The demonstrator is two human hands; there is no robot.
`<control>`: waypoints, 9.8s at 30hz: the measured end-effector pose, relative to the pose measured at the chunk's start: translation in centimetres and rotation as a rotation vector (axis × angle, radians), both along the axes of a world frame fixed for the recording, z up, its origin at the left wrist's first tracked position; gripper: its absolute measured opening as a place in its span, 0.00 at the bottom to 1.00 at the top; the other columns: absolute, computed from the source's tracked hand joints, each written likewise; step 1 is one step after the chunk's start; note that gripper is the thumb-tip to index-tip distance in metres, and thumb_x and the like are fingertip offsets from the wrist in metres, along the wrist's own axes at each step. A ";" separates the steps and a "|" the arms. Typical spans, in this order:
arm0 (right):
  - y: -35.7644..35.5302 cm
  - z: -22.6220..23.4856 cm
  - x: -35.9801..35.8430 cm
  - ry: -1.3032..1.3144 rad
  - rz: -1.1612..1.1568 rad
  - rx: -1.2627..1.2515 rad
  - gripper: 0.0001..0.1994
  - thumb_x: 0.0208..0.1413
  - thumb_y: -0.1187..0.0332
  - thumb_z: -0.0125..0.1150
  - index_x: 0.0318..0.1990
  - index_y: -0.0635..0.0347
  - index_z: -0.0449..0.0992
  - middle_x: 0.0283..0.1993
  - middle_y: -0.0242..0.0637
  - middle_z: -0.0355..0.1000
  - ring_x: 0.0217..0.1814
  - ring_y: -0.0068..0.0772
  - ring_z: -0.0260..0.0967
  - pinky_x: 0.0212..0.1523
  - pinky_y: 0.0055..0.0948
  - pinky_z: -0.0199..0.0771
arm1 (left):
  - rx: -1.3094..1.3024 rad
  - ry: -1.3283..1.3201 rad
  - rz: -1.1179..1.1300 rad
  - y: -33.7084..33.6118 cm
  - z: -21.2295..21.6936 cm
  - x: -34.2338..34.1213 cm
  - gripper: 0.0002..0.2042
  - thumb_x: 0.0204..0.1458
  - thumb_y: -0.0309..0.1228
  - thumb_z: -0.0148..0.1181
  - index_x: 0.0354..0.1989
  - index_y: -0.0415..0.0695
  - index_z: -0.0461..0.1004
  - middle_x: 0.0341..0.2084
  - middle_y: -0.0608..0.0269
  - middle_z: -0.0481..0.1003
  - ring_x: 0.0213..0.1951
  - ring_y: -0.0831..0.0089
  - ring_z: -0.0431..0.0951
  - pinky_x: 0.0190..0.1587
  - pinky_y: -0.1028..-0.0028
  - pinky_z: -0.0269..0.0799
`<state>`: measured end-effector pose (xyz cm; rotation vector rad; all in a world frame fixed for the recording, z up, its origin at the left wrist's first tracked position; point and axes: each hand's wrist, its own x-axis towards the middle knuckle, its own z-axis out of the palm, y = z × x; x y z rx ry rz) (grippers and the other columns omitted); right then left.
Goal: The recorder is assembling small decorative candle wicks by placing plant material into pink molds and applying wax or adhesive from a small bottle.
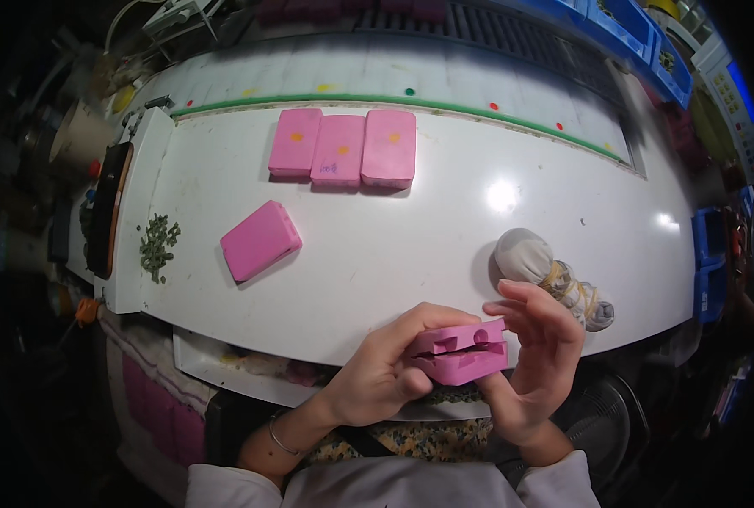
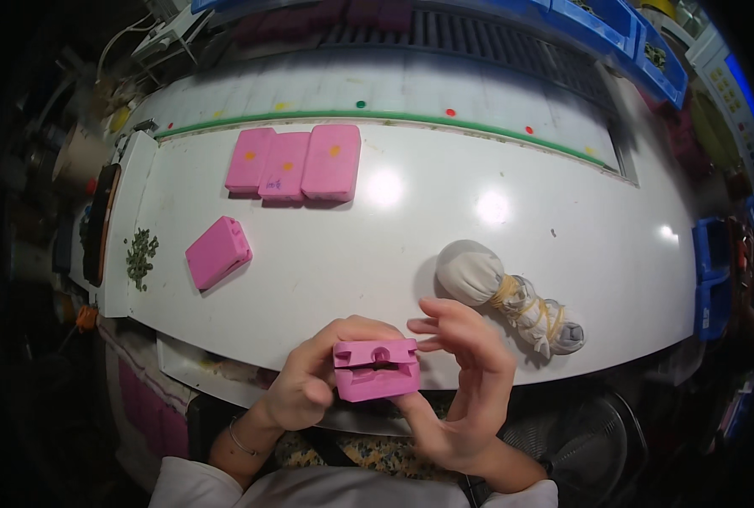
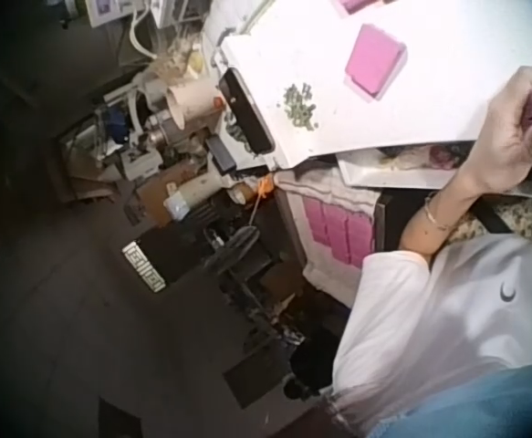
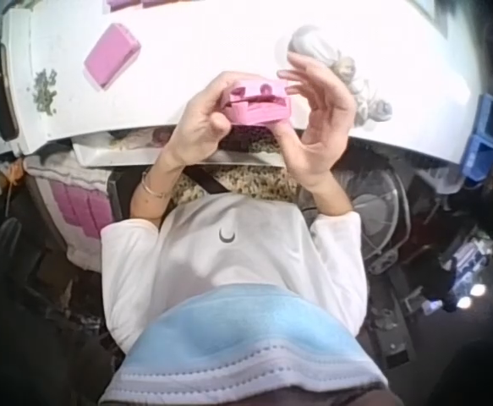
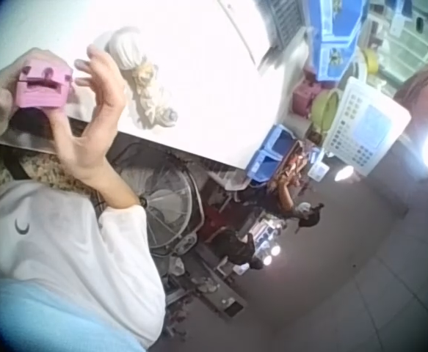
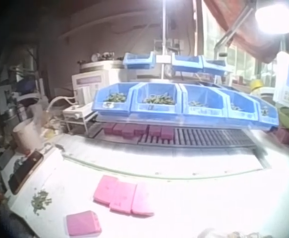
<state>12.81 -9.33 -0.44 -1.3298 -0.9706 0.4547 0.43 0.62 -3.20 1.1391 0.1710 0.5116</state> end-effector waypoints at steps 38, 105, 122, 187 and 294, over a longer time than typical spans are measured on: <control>7.4 -1.1 -1.8 -0.257 0.361 -0.230 0.04 0.49 0.79 0.57 0.33 0.67 0.74 0.35 0.41 0.72 0.35 0.32 0.71 0.37 0.25 0.71 | 0.180 0.536 0.796 24.2 6.9 -8.2 0.09 0.49 0.26 0.60 0.37 0.33 0.74 0.33 0.60 0.75 0.34 0.75 0.76 0.40 0.78 0.75; 5.5 2.9 0.3 -0.748 0.176 -0.022 0.39 0.30 0.79 0.65 0.59 0.65 0.61 0.49 0.51 0.59 0.48 0.48 0.62 0.47 0.36 0.68 | 0.104 0.459 -0.060 4.7 4.4 0.4 0.24 0.60 0.44 0.46 0.55 0.35 0.59 0.35 0.59 0.69 0.32 0.77 0.71 0.31 0.79 0.70; 1.3 1.0 3.1 -0.024 0.224 -0.432 0.17 0.42 0.63 0.71 0.22 0.64 0.68 0.13 0.28 0.61 0.15 0.17 0.59 0.18 0.20 0.61 | 0.650 0.301 0.109 1.0 2.3 0.9 0.30 0.50 0.26 0.58 0.61 0.36 0.53 0.58 0.42 0.60 0.58 0.57 0.65 0.56 0.67 0.63; 0.2 -1.7 2.1 0.207 0.455 -0.321 0.21 0.55 0.61 0.37 0.44 0.71 0.67 0.21 0.32 0.66 0.17 0.18 0.58 0.18 0.18 0.57 | 0.458 0.300 0.462 -0.3 1.2 1.0 0.19 0.52 0.19 0.51 0.53 0.36 0.58 0.42 0.49 0.75 0.40 0.69 0.79 0.42 0.75 0.74; -1.2 1.5 -0.1 -0.287 0.010 -0.195 0.16 0.46 0.83 0.57 0.45 0.64 0.75 0.36 0.41 0.67 0.30 0.27 0.67 0.29 0.20 0.69 | 0.083 0.123 0.120 -1.2 0.7 -0.1 0.34 0.57 0.57 0.41 0.58 0.35 0.56 0.42 0.57 0.68 0.44 0.74 0.68 0.49 0.75 0.63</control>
